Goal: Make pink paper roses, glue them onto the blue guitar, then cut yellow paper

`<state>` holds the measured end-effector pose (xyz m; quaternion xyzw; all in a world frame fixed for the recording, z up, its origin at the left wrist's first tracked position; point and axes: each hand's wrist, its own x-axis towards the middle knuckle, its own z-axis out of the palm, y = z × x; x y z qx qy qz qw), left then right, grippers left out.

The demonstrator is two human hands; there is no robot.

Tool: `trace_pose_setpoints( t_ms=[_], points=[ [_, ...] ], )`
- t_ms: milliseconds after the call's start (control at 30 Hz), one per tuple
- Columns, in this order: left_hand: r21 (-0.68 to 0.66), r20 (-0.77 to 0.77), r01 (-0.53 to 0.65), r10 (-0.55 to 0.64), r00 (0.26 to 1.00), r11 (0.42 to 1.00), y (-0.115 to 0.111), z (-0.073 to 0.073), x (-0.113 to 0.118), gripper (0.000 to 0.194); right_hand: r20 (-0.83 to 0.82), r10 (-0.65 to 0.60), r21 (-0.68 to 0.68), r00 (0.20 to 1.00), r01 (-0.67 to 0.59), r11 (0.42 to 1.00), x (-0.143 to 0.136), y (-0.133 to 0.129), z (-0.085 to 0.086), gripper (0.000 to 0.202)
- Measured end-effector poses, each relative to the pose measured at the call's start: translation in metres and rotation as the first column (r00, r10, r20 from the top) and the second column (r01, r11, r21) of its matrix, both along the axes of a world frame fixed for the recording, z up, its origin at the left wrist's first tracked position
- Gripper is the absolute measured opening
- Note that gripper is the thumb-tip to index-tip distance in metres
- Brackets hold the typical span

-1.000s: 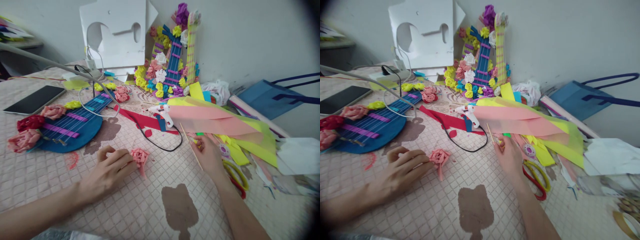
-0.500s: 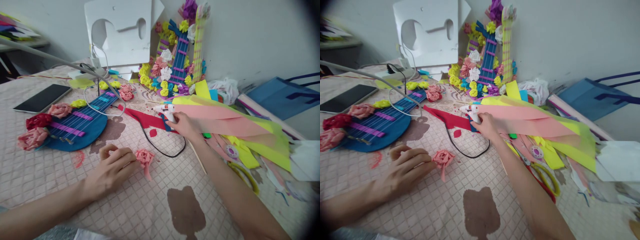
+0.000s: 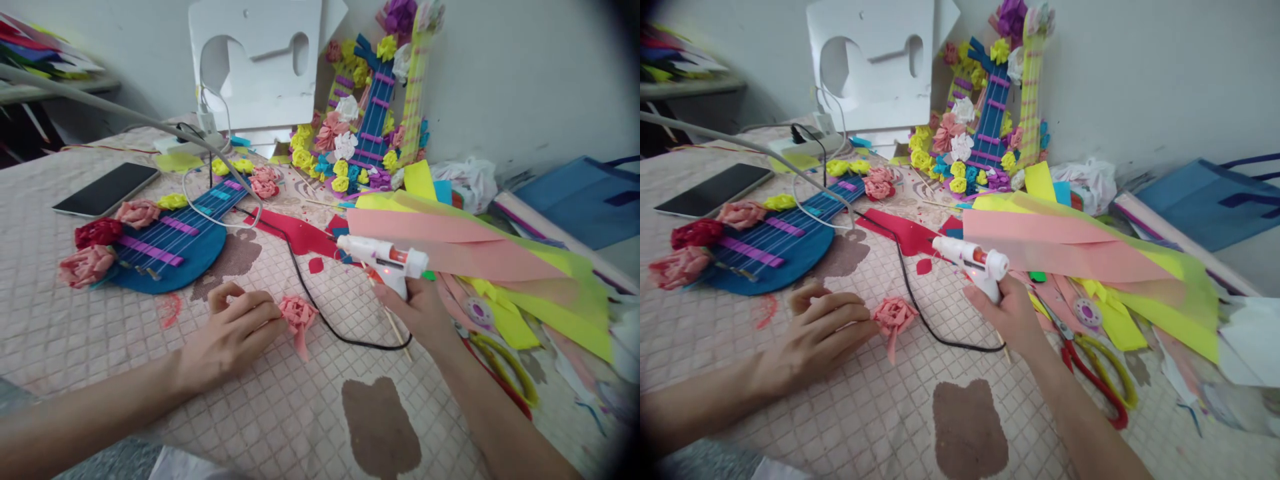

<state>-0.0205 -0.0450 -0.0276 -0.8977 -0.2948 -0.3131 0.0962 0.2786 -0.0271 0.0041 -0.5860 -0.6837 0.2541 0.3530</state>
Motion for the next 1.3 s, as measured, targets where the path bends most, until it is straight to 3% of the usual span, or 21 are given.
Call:
trace_pose_setpoints(
  t_ms=[133, 300, 500, 667, 1300],
  points=[
    [-0.018, -0.011, -0.005, 0.005, 1.000, 1.000, 0.000, 0.004, 0.000, 0.021, 0.005, 0.200, -0.014, 0.980, -0.200, 0.980, -0.001, -0.019, 0.010, 0.020],
    [-0.016, 0.015, -0.022, 0.022, 1.000, 1.000, 0.000, 0.004, 0.000, 0.011, 0.049, 0.411, -0.072, 0.910, -0.407, 0.910, -0.009, -0.026, 0.026, 0.016],
    [-0.024, 0.028, -0.046, 0.047, 0.998, 0.999, 0.000, 0.004, 0.001, 0.011, 0.082, 0.538, -0.147, 0.839, -0.523, 0.839, -0.017, -0.027, 0.036, 0.011],
    [-0.041, 0.049, -0.074, 0.076, 0.996, 0.996, 0.001, 0.005, 0.002, 0.008, 0.120, 0.571, -0.158, 0.813, -0.552, 0.819, -0.017, -0.028, 0.034, 0.006],
    [-0.059, 0.070, -0.103, 0.107, 0.992, 0.993, 0.001, 0.004, 0.004, 0.007, 0.219, 0.555, -0.216, 0.803, -0.514, 0.830, -0.023, -0.030, 0.033, 0.006]
  ],
)
